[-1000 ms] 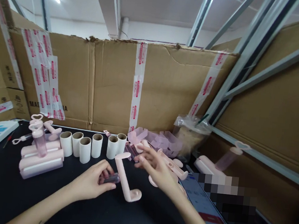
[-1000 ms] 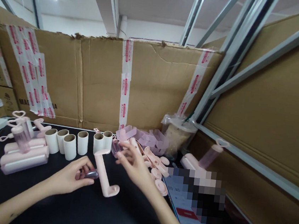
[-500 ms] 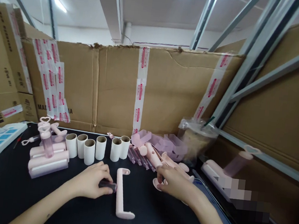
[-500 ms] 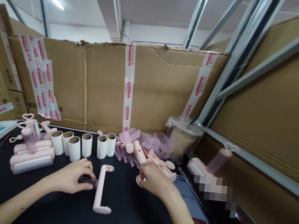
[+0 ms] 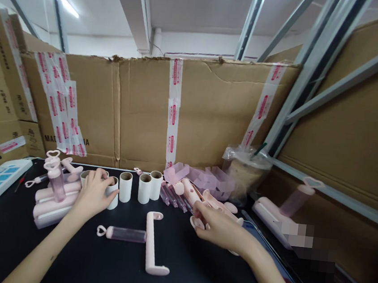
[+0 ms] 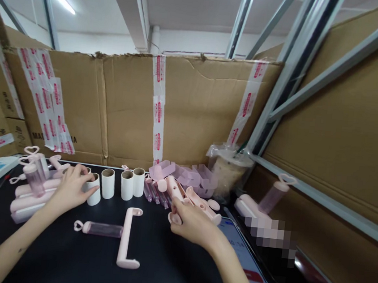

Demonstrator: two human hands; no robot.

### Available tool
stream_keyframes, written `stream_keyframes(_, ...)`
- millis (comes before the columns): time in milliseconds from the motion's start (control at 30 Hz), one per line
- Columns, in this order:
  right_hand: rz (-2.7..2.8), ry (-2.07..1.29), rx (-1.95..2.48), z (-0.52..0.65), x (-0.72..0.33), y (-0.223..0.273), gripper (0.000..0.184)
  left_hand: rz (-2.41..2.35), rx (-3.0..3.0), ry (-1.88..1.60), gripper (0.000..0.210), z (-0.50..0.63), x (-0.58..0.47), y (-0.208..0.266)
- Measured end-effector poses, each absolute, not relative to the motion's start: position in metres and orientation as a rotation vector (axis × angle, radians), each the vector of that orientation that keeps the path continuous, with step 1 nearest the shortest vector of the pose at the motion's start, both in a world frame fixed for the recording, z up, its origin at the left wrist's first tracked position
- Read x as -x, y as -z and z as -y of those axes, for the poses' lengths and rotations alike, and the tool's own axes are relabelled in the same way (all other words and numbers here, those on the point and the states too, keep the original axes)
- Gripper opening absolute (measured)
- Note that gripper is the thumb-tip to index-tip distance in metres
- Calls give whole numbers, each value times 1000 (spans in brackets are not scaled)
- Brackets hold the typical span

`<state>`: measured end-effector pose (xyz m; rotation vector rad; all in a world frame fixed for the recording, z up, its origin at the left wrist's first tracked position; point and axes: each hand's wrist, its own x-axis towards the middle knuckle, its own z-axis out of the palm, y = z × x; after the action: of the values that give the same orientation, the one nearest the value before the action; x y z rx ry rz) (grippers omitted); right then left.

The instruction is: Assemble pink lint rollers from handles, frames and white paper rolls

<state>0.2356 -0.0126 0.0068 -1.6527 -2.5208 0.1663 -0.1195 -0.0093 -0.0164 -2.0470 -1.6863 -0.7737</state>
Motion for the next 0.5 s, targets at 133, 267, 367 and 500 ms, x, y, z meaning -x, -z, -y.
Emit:
stream_keyframes(133, 2382, -475, 1252, 19, -236, -21, 23, 1636, 2273, 1078, 15, 17, 117, 5)
stream_keyframes(267, 2086, -895, 1009, 24, -225, -24, 28, 1648, 2532, 1708, 20, 34, 104, -14)
stream_keyframes(367, 1868, -1127, 829, 29, -209, -23, 30, 1678, 2541, 2163, 27, 42, 86, -12)
stream_keyframes(500, 1817, -1056, 724, 39, -187, -13, 33, 1516, 2571, 2231, 49, 48, 61, 13)
